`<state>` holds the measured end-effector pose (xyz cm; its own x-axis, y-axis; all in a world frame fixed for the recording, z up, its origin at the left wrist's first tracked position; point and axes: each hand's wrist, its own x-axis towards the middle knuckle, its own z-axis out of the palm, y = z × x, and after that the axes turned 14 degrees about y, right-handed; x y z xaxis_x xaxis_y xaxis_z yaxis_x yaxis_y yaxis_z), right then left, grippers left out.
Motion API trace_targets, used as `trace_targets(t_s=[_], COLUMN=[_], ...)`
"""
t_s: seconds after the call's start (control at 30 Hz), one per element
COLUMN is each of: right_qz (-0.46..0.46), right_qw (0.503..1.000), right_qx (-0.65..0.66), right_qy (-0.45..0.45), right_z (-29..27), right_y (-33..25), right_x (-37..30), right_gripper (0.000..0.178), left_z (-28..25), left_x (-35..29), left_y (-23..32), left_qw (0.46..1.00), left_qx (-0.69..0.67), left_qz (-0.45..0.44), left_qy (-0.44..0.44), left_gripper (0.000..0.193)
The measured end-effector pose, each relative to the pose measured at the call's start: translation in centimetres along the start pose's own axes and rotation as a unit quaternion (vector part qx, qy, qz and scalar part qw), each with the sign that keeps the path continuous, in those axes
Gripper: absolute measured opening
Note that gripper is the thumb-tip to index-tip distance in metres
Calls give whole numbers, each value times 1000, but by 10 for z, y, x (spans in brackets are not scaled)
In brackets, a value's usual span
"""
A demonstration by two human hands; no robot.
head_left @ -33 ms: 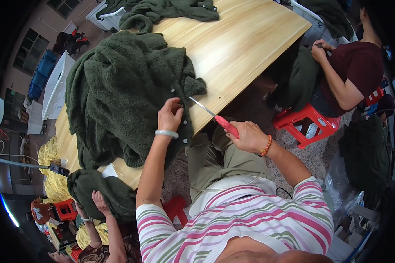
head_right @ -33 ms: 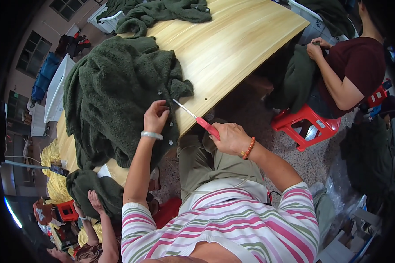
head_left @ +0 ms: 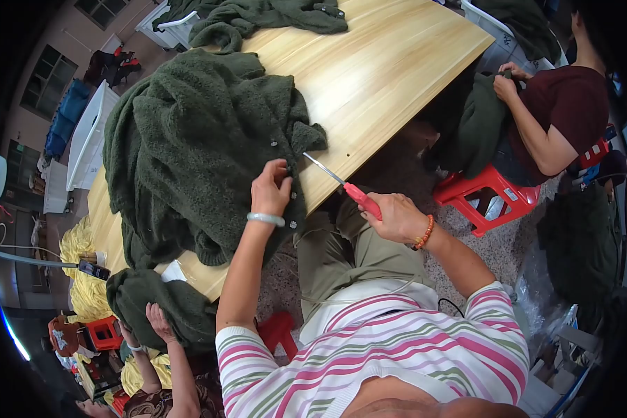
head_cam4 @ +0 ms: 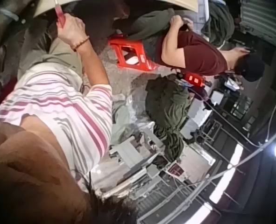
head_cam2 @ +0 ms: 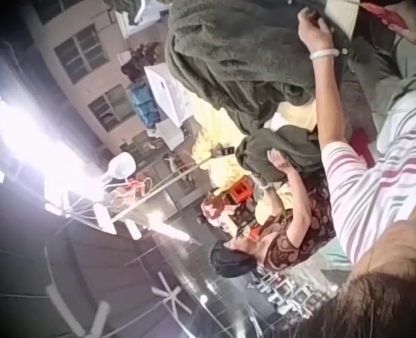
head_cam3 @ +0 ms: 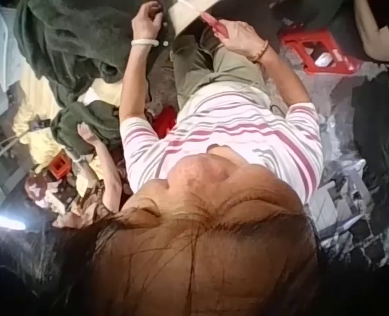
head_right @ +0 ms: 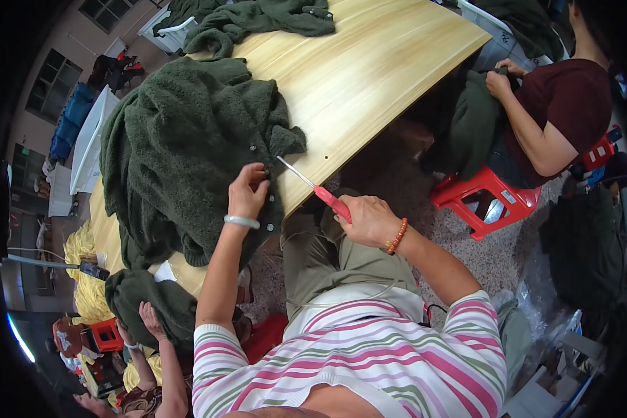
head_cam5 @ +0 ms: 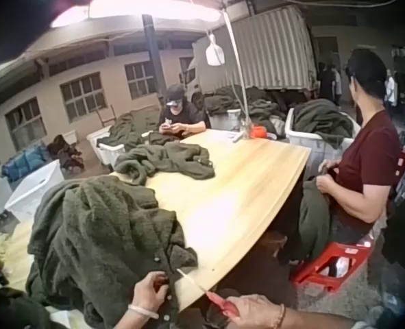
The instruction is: Trimming excess threads from finished garments using thread snips at a factory table.
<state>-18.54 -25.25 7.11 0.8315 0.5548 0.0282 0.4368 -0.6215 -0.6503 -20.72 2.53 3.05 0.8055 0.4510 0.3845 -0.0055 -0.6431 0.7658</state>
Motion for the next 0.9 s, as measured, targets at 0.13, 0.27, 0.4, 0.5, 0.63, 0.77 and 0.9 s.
trace_targets(t_s=[0.13, 0.27, 0.4, 0.5, 0.63, 0.77, 0.9], right_qz=[-20, -46, -66, -62, -52, -75, -64], right_qw=[1000, 990, 987, 987, 991, 989, 988], right_qx=[-11, -78, -95, -92, -99, -99, -92], right_qy=[-6, -107, -114, -115, -70, -83, -107], right_z=[-8, -8, -16, -16, -12, -12, -12], right_y=[6, -1, -8, -15, -15, -17, -21], right_x=[-12, -21, -29, -30, -30, -29, -26], right_gripper=[21, 19, 19, 18, 18, 18, 17], left_z=[-8, -3, -3, -9, -5, -6, -10], left_x=[-35, -35, -24, -23, -22, -24, -22], left_y=[12, 7, 1, -24, -18, -17, -29], left_qw=[980, 991, 998, 990, 962, 940, 952], left_qx=[138, 110, 55, -41, -188, -238, -192], left_qz=[145, 76, -28, -132, -195, -243, -235], left_qy=[-15, 8, -17, -39, -24, -29, -44], left_gripper=[23, 12, 11, 9, 11, 14, 16])
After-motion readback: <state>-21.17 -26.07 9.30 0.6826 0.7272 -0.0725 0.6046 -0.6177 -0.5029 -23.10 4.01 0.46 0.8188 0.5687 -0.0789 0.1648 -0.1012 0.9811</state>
